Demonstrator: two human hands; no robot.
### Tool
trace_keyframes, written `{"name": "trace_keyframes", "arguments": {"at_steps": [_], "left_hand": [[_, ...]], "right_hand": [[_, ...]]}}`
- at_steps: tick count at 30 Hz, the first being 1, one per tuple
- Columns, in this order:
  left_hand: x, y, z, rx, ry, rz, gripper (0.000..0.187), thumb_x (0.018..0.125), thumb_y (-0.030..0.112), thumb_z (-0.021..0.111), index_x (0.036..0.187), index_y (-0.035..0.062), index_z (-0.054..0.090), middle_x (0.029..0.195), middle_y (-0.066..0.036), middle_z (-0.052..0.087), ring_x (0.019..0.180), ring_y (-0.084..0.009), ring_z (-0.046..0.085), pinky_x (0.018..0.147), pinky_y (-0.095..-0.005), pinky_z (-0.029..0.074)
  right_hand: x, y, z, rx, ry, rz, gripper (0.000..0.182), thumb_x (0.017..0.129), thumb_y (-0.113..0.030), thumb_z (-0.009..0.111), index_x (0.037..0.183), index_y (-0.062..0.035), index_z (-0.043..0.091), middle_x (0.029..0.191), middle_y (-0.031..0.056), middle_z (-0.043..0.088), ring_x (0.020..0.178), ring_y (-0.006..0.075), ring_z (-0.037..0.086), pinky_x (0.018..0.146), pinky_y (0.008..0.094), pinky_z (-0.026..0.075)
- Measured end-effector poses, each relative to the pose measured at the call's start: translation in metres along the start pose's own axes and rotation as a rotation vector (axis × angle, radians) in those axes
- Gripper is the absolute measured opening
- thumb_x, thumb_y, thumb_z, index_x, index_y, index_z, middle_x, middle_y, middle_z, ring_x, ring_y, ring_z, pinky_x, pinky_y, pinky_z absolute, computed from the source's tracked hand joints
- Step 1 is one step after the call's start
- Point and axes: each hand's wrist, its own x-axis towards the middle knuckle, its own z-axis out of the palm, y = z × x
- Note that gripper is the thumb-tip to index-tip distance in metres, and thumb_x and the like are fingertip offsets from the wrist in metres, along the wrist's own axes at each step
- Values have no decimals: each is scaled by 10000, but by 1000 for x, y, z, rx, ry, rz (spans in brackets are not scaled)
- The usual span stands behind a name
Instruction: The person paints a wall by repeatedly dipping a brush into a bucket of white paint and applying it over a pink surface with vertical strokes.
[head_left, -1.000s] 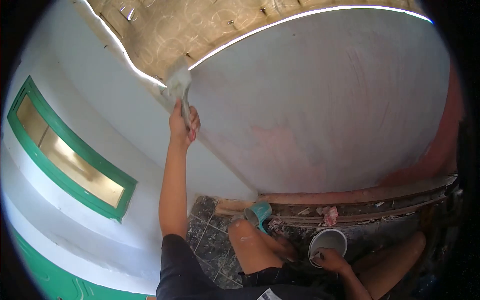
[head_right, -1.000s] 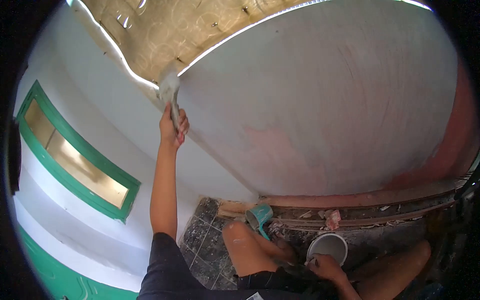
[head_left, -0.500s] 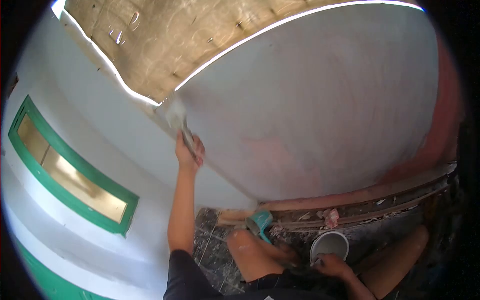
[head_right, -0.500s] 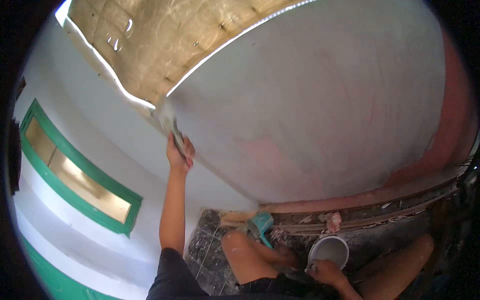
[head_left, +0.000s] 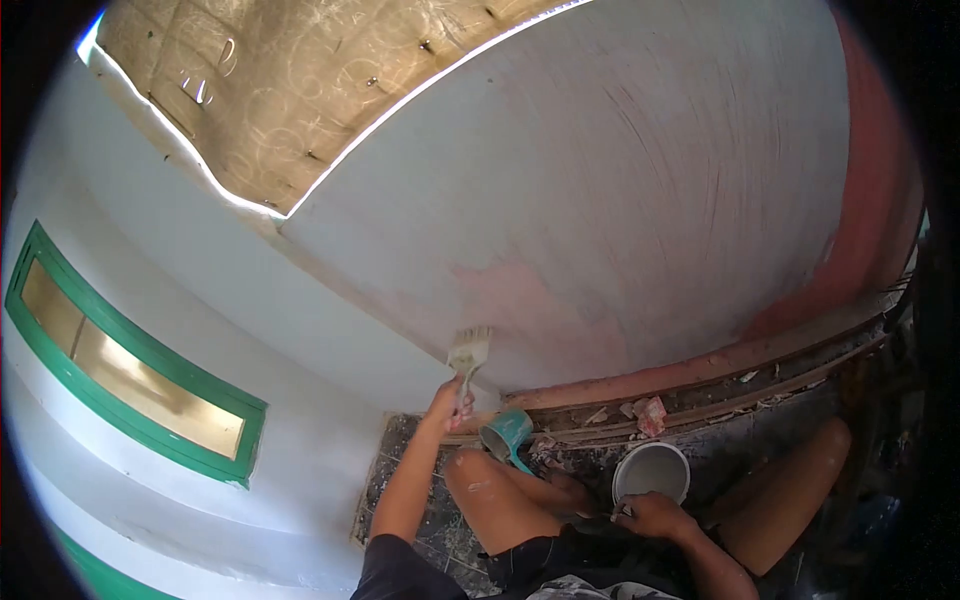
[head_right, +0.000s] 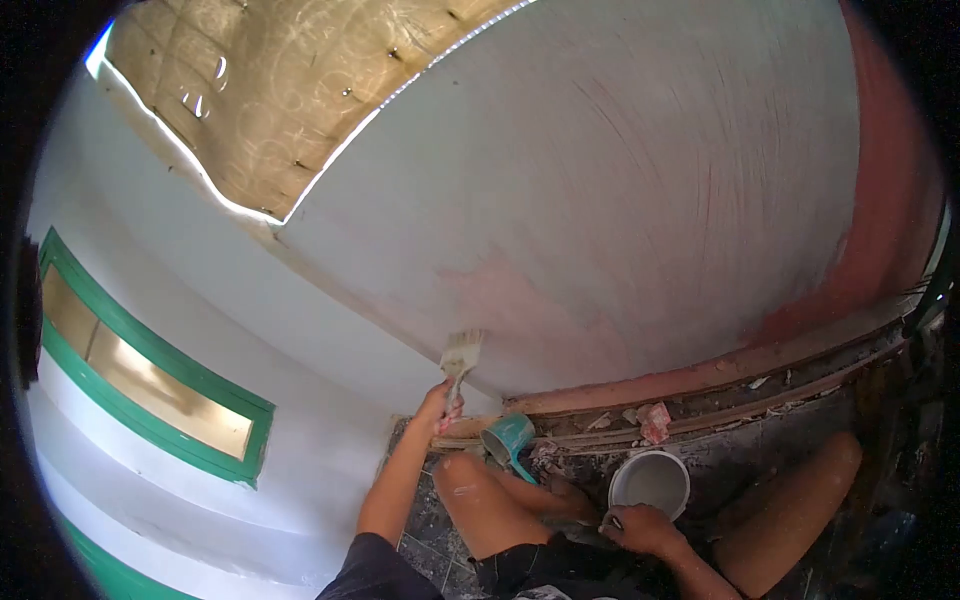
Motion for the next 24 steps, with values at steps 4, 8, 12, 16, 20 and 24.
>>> {"name": "trace_keyframes", "arguments": {"at_steps": [4,8,12,16,20,24], "left_hand": [[-21,84,-47,30,44,18,284,1012,324,434,996,58,530,721,-41,554,578,-136,528,461,-253,437],[-102,252,-32,89,154,262,312,998,316,471,910,27,545,657,-6,525,417,-67,427,326,-192,320],[-155,317,-27,-14,-118,561,308,1019,336,423,966,42,496,635,-3,461,389,-54,385,291,-194,302],[-147,293,11,-45,26,895,372,1018,429,369,892,89,452,575,7,423,377,-74,377,303,-199,298],[-34,196,-15,154,189,698,486,954,569,443,774,118,466,570,-15,497,389,-95,467,308,-223,329],[19,64,-5,32,91,411,583,936,635,411,740,89,462,515,-32,458,341,-155,430,308,-270,330]], "right_hand": [[2,-6,-5,58,-103,3,366,853,-409,596,1004,-80,652,905,192,666,892,400,629,796,492,484],[10,-4,7,-35,-106,-14,367,847,-408,608,1007,-82,655,903,189,667,908,396,629,805,491,486],[8,-10,5,-70,-124,14,366,842,-408,616,982,-73,651,909,185,666,918,392,629,810,498,485],[11,0,11,-107,-128,10,372,840,-412,616,972,-65,643,933,190,661,918,396,627,814,507,482],[5,-4,6,-100,-102,20,381,843,-418,612,994,-70,647,951,198,663,922,394,628,818,495,481],[7,6,12,-109,-115,56,385,852,-418,609,1036,-84,656,970,201,667,932,382,629,827,470,482]]}}
